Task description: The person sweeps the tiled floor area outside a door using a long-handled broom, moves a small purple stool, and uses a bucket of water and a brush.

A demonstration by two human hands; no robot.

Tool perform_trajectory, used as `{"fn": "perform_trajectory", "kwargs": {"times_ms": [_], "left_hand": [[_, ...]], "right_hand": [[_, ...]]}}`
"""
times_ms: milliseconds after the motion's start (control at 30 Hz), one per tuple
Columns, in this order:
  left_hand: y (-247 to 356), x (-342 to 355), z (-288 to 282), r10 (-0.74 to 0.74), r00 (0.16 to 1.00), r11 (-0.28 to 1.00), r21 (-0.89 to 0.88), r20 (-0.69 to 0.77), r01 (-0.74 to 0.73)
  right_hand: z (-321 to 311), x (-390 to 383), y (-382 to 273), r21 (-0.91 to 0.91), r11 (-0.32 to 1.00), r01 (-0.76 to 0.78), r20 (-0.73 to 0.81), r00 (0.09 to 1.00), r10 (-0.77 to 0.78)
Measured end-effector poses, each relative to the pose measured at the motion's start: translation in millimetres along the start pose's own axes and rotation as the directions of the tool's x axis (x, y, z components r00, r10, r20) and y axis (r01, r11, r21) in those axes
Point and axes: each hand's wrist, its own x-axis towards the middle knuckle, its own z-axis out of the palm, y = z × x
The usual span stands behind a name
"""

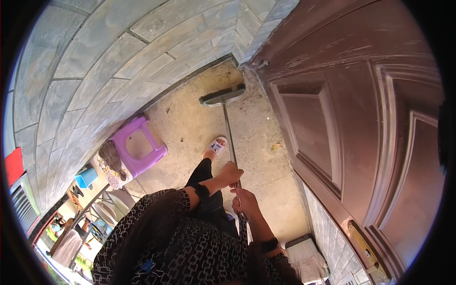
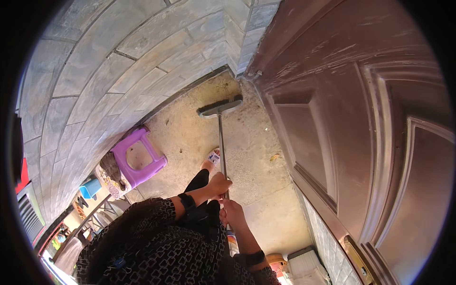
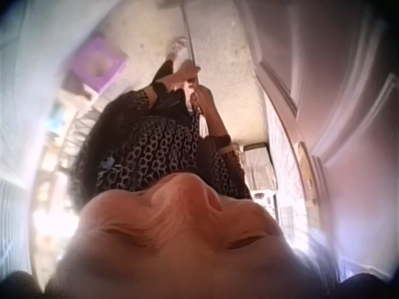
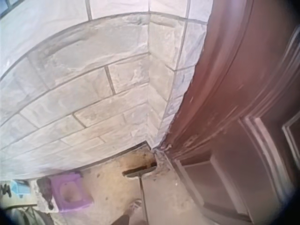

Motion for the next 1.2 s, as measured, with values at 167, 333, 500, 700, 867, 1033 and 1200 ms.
{"fn": "perform_trajectory", "kwargs": {"times_ms": [167, 333, 500, 700, 867, 1033, 1200], "left_hand": [[18.0, 42.0, 16.7, 0.041, 0.998, 0.991, -0.126, -0.053, -0.048], [22.6, 86.0, 15.1, 0.398, 0.908, 0.765, 0.5, 0.129, -0.406], [12.2, 8.3, 28.1, 0.035, 0.987, 0.998, 0.041, 0.157, -0.042], [43.6, 35.9, 14.6, 0.013, 0.998, 0.999, 0.032, -0.064, -0.011], [17.3, 82.2, 16.6, 0.31, 0.875, 0.549, 0.681, 0.373, -0.485], [-3.8, -6.0, 38.0, 0.016, 0.945, 0.976, 0.199, 0.326, -0.085], [-8.2, -14.6, 39.6, 0.036, 0.999, 0.995, 0.087, 0.036, -0.039]], "right_hand": [[-25.5, 12.8, -32.9, -0.056, 0.997, 0.052, -0.021, 0.998, -0.053], [-35.5, 49.2, -40.6, 0.162, 0.986, 0.03, 0.039, 0.999, -0.037], [-26.0, -3.5, 19.5, 0.212, 0.977, 0.038, 0.017, 0.999, -0.042], [-32.5, 19.3, -23.8, 0.127, 0.986, 0.111, 0.03, 0.993, -0.115], [-29.6, 46.8, -9.1, 0.335, 0.942, -0.012, 0.131, 0.991, -0.034], [-17.5, -7.8, 57.5, 0.331, 0.942, 0.048, -0.023, 0.999, -0.043], [-28.3, -15.1, 50.0, 0.205, 0.977, 0.053, 0.016, 0.998, -0.058]]}}
